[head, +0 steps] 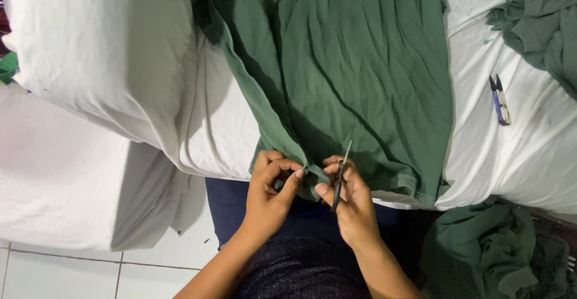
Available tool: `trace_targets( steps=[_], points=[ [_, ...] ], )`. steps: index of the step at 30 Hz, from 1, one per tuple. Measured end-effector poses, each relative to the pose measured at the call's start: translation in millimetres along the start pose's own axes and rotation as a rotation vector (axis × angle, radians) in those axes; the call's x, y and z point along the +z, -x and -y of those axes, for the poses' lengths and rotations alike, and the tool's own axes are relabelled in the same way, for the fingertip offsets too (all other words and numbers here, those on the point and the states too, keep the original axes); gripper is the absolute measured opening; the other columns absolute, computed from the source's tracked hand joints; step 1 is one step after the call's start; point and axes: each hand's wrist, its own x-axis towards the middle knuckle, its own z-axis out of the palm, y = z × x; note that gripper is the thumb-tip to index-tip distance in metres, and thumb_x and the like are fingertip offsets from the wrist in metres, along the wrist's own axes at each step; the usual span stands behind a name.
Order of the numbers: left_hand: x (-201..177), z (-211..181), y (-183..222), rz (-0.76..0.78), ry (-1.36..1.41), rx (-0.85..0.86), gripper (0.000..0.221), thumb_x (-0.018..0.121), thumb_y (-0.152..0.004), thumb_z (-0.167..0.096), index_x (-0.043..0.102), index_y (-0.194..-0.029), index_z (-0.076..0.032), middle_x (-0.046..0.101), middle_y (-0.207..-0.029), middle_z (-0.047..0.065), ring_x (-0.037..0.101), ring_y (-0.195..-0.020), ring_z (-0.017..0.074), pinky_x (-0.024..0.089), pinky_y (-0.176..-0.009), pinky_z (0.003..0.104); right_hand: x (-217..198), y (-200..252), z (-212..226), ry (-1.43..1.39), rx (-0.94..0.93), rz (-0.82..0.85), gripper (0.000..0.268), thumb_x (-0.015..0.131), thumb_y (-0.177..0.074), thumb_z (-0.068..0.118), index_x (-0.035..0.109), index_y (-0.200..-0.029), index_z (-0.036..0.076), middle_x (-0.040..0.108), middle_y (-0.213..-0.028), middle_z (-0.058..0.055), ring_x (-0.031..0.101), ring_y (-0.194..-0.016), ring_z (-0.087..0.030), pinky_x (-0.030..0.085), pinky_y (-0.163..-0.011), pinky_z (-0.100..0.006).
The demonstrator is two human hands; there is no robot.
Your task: Trimming excess threads from green garments using scissors
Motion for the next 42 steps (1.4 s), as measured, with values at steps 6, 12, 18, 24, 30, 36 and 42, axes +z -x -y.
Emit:
trace_targets(
  steps=[6, 12, 18, 24, 30, 36, 42],
  points=[
    [-12.4, -35.2, -15.9, 0.065, 0.035, 0.315, 0.013, 0.049, -0.104, -0.019, 0.053, -0.095, -0.011, 0.054, -0.145, 0.019, 0.055, -0.135, 0.0317, 0.043, -0.109, 0.045, -7.8, -2.3, 31.6, 0.438, -0.275, 0.116, 0.028, 0.074, -0.090, 0.019, 0.060, -0.111, 0.006, 0.059, -0.124, -0.011, 0.066, -0.111, -0.020, 0.060, -0.097, -0.031],
    [-10.0, -22.4, -26.7, 0.157, 0.363, 0.075, 0.014, 0.048, -0.108, -0.023, 0.052, -0.104, -0.011, 0.066, -0.098, 0.007, 0.062, -0.092, 0.0164, 0.049, -0.084, 0.030, -22.5, -1.8, 39.6, 0.705, -0.365, -0.006, 0.030, 0.091, -0.074, 0.015, 0.063, -0.081, 0.006, 0.060, -0.078, 0.000, 0.060, -0.073, -0.012, 0.059, -0.073, -0.025],
    [-9.2, -17.3, -26.8, 0.172, 0.444, -0.006, 0.015, 0.062, -0.102, -0.024, 0.052, -0.105, -0.013, 0.064, -0.098, 0.006, 0.063, -0.096, 0.0169, 0.050, -0.087, 0.031, -35.9, 2.1, 16.6, 0.721, -0.240, 0.113, 0.045, 0.089, -0.077, 0.007, 0.053, -0.104, 0.006, 0.051, -0.108, -0.006, 0.061, -0.076, -0.012, 0.061, -0.079, -0.026],
    [-10.3, -22.3, -26.8, 0.157, 0.418, 0.052, 0.008, 0.058, -0.104, -0.015, 0.051, -0.109, -0.012, 0.069, -0.099, 0.008, 0.063, -0.100, 0.0172, 0.050, -0.092, 0.033, -26.5, 5.7, 36.6, 0.626, -0.135, 0.193, 0.070, 0.083, -0.076, -0.004, 0.053, -0.138, 0.006, 0.043, -0.129, -0.007, 0.061, -0.086, -0.009, 0.060, -0.099, -0.027],
    [-10.3, -16.6, -28.7, 0.095, 0.419, 0.009, 0.006, 0.063, -0.101, -0.015, 0.061, -0.105, -0.013, 0.071, -0.110, 0.009, 0.065, -0.108, 0.0184, 0.051, -0.092, 0.031, -32.1, 0.9, 36.5, 0.486, -0.029, 0.216, 0.090, 0.082, -0.074, -0.009, 0.041, -0.154, 0.005, 0.037, -0.125, -0.002, 0.050, -0.085, -0.011, 0.070, -0.090, -0.030],
    [-7.6, -10.0, -31.6, 0.068, 0.489, -0.043, 0.004, 0.067, -0.098, -0.012, 0.066, -0.102, -0.012, 0.073, -0.105, 0.009, 0.067, -0.105, 0.0187, 0.053, -0.093, 0.032, -30.3, -2.5, 43.2, 0.674, -0.171, 0.192, 0.052, 0.082, -0.080, 0.003, 0.061, -0.128, 0.005, 0.057, -0.127, -0.005, 0.060, -0.073, -0.008, 0.061, -0.084, -0.024],
    [-4.7, -7.2, -32.8, 0.069, 0.569, -0.110, 0.006, 0.068, -0.097, -0.012, 0.063, -0.101, -0.012, 0.075, -0.103, 0.011, 0.069, -0.103, 0.0195, 0.054, -0.094, 0.033, -28.6, -8.0, 31.4, 0.765, -0.299, 0.172, 0.042, 0.092, -0.075, 0.024, 0.055, -0.089, 0.010, 0.057, -0.097, -0.001, 0.055, -0.068, -0.011, 0.051, -0.074, -0.026]
  ],
)
